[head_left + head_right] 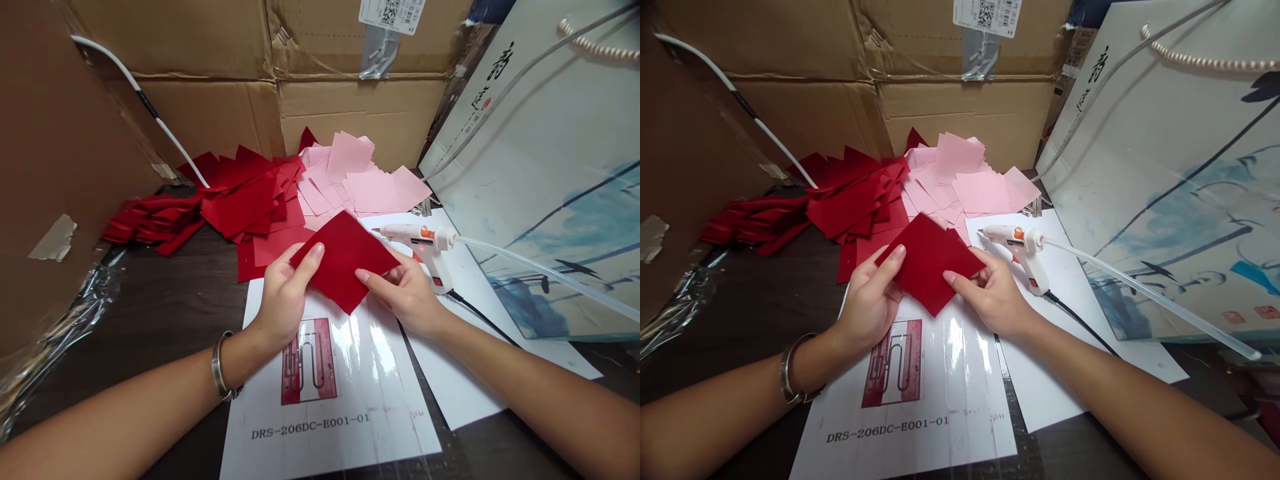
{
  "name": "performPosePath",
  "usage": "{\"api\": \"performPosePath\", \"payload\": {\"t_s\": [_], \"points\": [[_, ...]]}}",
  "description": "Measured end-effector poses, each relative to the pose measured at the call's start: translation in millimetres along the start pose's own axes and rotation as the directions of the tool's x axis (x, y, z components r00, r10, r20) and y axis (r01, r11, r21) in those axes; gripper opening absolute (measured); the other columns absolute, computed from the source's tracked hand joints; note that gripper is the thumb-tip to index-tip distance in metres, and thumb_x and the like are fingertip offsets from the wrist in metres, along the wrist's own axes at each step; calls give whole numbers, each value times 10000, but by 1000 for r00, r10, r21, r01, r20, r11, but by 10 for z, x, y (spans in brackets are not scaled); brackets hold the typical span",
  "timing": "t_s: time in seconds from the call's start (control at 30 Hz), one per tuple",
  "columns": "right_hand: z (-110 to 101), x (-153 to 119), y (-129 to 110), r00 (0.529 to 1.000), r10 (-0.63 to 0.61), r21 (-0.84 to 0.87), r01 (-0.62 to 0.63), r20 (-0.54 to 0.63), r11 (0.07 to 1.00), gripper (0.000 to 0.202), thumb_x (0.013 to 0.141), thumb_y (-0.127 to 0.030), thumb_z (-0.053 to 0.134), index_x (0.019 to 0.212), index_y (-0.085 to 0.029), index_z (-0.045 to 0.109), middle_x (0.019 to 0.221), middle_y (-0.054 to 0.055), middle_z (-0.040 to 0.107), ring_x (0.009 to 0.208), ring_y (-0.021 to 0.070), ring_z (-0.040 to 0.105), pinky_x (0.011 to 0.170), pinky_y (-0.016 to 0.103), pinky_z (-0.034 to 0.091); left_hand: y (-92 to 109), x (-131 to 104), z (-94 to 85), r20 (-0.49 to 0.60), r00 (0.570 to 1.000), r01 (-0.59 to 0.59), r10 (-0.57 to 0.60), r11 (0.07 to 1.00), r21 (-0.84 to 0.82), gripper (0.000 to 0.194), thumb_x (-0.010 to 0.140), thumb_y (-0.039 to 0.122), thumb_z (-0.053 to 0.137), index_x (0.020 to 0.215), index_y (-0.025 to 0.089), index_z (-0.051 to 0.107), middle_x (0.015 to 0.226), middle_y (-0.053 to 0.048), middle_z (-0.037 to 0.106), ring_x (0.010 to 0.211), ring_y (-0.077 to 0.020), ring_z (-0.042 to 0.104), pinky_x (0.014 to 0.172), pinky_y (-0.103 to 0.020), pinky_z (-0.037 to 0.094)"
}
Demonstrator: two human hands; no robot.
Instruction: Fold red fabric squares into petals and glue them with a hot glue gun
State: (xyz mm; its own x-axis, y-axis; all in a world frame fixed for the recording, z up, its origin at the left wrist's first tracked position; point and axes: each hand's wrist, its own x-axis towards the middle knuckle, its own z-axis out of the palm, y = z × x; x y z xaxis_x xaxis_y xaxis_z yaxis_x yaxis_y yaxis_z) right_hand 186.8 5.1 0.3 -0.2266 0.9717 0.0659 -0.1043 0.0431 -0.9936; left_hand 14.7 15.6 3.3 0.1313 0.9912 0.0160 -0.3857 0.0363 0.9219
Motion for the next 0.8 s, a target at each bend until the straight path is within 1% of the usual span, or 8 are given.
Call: {"api": "performPosePath", "payload": {"t_s": [0.13,0.27,0.33,0.4,0.47,0.6,0.7,0.8], "points": [[10,11,0,993,-10,-12,9,-115,1000,184,842,-358,687,977,-248,631,489,-84,370,406,91,355,404,249,383,7,21,5,2,999,42,-42,996,82,219,808,330,712,815,167,566,685,22,598,538,-108,612,506,-234,525],[42,3,8,939,-107,-93,80,-328,992,155,835,-321,687,947,-249,608,613,-52,552,364,72,394,334,251,353,-5,29,-8,-91,995,-27,35,995,92,290,764,278,755,824,199,483,641,78,511,464,-56,501,463,-194,486],[56,-19,30,892,-243,-220,168,-382,961,79,859,-249,645,936,-257,632,766,-19,652,431,85,504,373,260,419,-6,3,-21,-19,1000,-13,15,995,98,280,799,352,724,820,200,489,642,65,521,475,-65,504,475,-207,494],[61,-50,54,858,-414,-399,279,-305,873,187,857,-146,596,958,-280,678,969,11,697,693,149,653,527,300,531,-1,-40,-31,142,990,-5,-10,994,106,308,841,481,647,890,188,566,749,-1,612,617,-122,606,571,-254,543],[59,-83,66,838,-526,-546,376,-143,748,328,831,-63,543,994,-297,706,1176,28,658,1000,216,648,693,366,574,7,-81,-32,228,974,-34,9,994,108,396,854,534,605,1034,181,621,966,-71,672,859,-192,659,744,-306,563],[61,-156,40,809,-585,-635,484,61,603,426,795,-77,506,1131,-276,675,1413,58,483,1234,298,519,890,496,533,6,-84,-19,132,991,-19,0,990,138,319,874,359,644,1144,189,637,1106,-81,690,1024,-226,650,911,-343,516],[70,-221,13,885,-463,-521,368,-59,770,517,841,-241,516,1357,-277,505,1423,92,455,1135,312,572,830,493,551,-1,-33,-37,156,986,45,-58,995,87,288,883,292,632,1152,188,647,1059,-75,714,930,-212,683,826,-327,545],[84,-265,-7,961,-189,-196,149,-204,969,483,922,-383,459,1395,-291,426,1134,92,624,640,167,609,502,336,528,23,24,-95,198,979,13,-45,987,160,254,878,272,639,1112,180,680,1015,-65,728,866,-185,690,778,-286,545]]}}
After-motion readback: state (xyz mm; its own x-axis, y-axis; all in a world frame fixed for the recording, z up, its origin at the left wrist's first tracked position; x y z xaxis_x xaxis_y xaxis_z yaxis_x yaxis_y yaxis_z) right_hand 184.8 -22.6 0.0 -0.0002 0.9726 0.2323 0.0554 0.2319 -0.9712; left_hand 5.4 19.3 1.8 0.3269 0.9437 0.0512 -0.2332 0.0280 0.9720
